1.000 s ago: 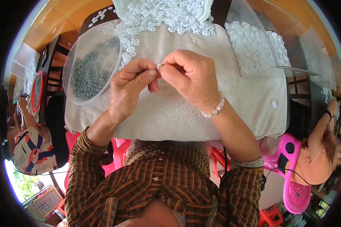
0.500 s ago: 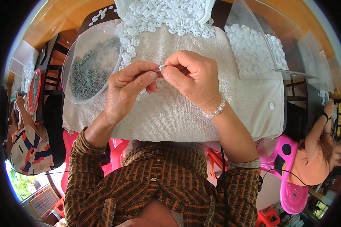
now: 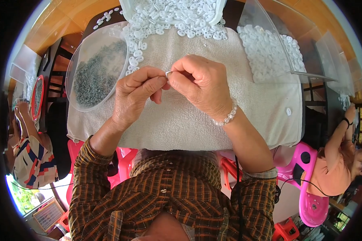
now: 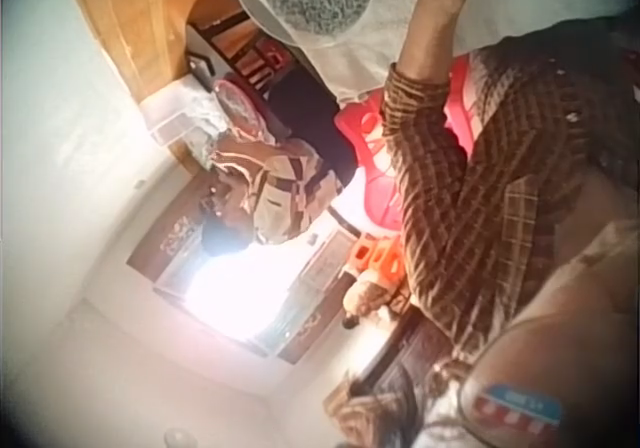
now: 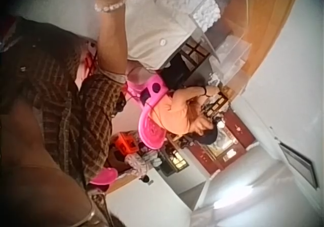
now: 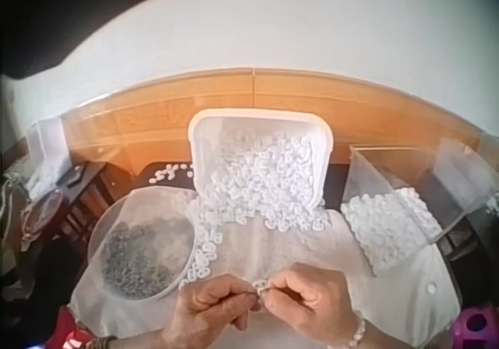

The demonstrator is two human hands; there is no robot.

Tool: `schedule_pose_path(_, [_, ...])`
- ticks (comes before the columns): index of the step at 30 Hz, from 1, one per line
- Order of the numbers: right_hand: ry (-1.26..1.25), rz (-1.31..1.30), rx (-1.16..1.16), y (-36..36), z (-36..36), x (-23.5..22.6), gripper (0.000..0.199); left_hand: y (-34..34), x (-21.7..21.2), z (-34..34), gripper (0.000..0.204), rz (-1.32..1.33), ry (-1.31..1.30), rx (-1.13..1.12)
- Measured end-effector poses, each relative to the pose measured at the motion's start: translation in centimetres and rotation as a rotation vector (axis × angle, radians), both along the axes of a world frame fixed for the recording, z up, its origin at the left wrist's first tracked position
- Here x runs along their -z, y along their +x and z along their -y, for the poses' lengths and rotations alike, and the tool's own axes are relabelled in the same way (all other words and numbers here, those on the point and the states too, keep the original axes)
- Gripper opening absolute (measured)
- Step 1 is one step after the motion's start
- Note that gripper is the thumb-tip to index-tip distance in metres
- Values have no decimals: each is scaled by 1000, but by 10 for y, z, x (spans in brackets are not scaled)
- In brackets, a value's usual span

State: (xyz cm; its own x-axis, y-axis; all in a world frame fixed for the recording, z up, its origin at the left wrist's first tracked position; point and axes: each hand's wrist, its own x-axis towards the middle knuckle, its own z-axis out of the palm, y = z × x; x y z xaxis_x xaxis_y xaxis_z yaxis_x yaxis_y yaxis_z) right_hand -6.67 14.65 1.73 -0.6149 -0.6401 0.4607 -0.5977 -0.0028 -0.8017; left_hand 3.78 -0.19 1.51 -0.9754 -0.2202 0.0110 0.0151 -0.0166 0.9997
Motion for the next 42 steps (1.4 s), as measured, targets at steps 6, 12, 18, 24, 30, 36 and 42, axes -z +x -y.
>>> schedule_pose_path(6, [-40, 13, 20, 1, 1, -2, 6, -2, -5, 0, 13, -5, -21, 4])
schedule_pose_path(12, [-121, 488, 8, -2, -6, -11, 6, -15, 14, 8, 14, -126, -95, -109])
schedule_pose_path(18, [-160, 515, 18, -4, -8, -15, 6, -27, 31, -3, 15, -315, -1048, -241])
schedule_pose_path(24, [-180, 517, 19, -6, -10, -16, 6, -25, 27, 5, 14, -494, -1122, -158])
schedule_pose_path(30, [-176, 574, -40, 2, -12, -21, 6, -17, 16, 17, 14, 26, 400, -18])
schedule_pose_path(36, [-135, 641, -98, 3, -8, -21, 6, -13, 17, 14, 16, 32, 653, 114])
schedule_pose_path(42, [-142, 673, -79, 3, -6, -19, 7, -13, 13, 9, 19, 59, 637, 99])
